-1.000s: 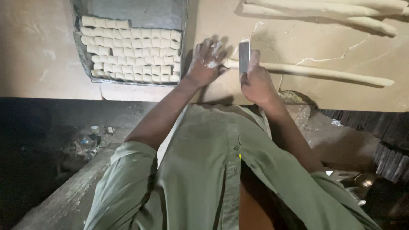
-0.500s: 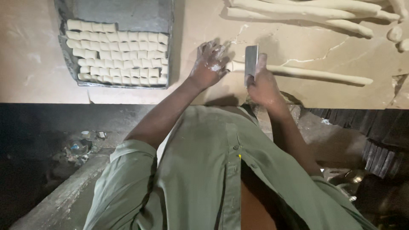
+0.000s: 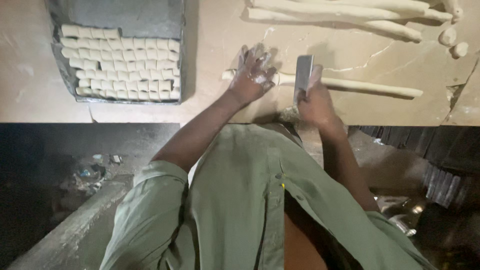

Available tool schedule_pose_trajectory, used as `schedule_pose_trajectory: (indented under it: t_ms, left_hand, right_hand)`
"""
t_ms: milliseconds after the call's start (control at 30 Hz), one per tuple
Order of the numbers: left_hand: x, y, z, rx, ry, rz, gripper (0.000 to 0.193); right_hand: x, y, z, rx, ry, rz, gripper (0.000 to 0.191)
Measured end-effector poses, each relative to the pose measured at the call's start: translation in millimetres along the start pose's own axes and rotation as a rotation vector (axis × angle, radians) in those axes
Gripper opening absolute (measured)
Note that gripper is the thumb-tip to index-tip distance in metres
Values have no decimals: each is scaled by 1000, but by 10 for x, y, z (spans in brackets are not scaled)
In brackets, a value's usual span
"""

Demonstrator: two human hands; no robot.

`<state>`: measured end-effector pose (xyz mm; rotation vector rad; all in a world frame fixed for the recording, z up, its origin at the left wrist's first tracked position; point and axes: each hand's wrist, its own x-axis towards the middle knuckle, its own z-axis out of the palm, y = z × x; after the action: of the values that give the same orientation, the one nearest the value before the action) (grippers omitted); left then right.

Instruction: The person rolls dough pieces on a wooden table into long ropes by hand, cuts the ropes into small segments with a bench scraper, and places the cut dough pieces into a metal tray. They repeat the rolling and cutting cycle, filling the tray with dough pieces.

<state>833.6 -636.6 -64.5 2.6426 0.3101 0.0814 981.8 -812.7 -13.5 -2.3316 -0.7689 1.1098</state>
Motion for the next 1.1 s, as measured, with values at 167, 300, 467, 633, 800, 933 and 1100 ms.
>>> schedule_pose_trajectory:
  t_ms: [167,300,467,633,800,933,1100]
  left_hand:
    - [128,193,76,-13,90,86,46]
    - [205,314,139,-3,32,42,54]
    - [343,477,250,-25,135,82,47]
    - [498,658,326,-78,94,84,46]
    - [622,867,334,-91,76,65,59]
    - [764,1038,387,-85,49,40,50]
    - [928,1180,553,-103,66,79,49]
  right_hand:
    - [-78,151,-183,-167,58,-305,72]
    - [-35,407,-270,-348,-32,-274,85]
    - [-52,598,-431,-93,101,-251,66]
    - [-92,733,-592,-150,61,-272,59]
    - [2,1131,-646,-416,-1,-224,83]
    - [8,1393,-740,-351,119,-391,38]
    - [-123,1241,-993,-122,151,-219,58]
